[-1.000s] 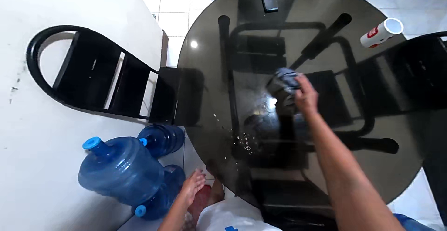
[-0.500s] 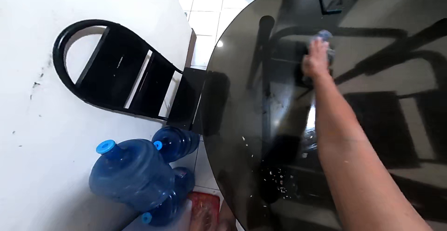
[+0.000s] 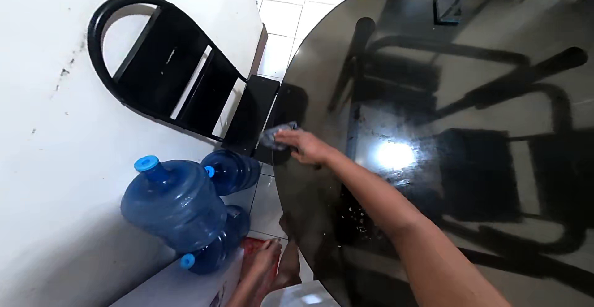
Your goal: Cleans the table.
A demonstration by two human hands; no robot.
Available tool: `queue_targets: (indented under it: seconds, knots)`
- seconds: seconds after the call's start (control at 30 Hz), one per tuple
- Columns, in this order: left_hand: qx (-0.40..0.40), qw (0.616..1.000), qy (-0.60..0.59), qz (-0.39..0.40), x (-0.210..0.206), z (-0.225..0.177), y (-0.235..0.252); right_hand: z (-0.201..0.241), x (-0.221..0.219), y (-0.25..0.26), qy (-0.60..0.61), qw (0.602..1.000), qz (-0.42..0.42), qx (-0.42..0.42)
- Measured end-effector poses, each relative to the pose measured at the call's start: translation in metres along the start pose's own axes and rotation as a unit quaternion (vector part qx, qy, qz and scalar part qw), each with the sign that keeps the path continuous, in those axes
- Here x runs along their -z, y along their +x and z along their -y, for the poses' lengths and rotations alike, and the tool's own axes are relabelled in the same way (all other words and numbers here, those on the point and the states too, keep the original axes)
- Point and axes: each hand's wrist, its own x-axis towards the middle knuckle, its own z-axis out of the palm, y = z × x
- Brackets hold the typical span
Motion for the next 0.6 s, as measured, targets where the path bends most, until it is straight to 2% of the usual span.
queue_targets:
  seconds: [0.1,0.2,0.3,0.37,0.5,0.6]
  knots:
    - [0.005,1.000,0.009,-0.003,-0.006,-0.005,-0.004,0.025,-0.022,-0.066,0.112,0.990,0.083,0.016]
    - [0.025,1.000,-0.010,-0.004,-0.014,-0.004,-0.011,0.044,-0.026,-0.124,0.213,0.972,0.095,0.005]
    - [0.032,0.999,-0.023,0.010,-0.026,-0.005,-0.015,0.046,-0.009,-0.178,0.317,0.948,-0.015,-0.023]
    - [0.029,0.999,-0.028,0.020,-0.036,-0.010,-0.020,0.045,0.025,-0.216,0.334,0.933,-0.122,-0.061]
    - [0.023,0.999,-0.029,0.031,-0.055,-0.019,-0.032,0.032,0.113,-0.306,0.231,0.917,-0.303,-0.121]
    - [0.021,0.999,-0.026,0.026,-0.065,-0.019,-0.034,-0.016,0.148,-0.370,0.134,0.898,-0.362,-0.211]
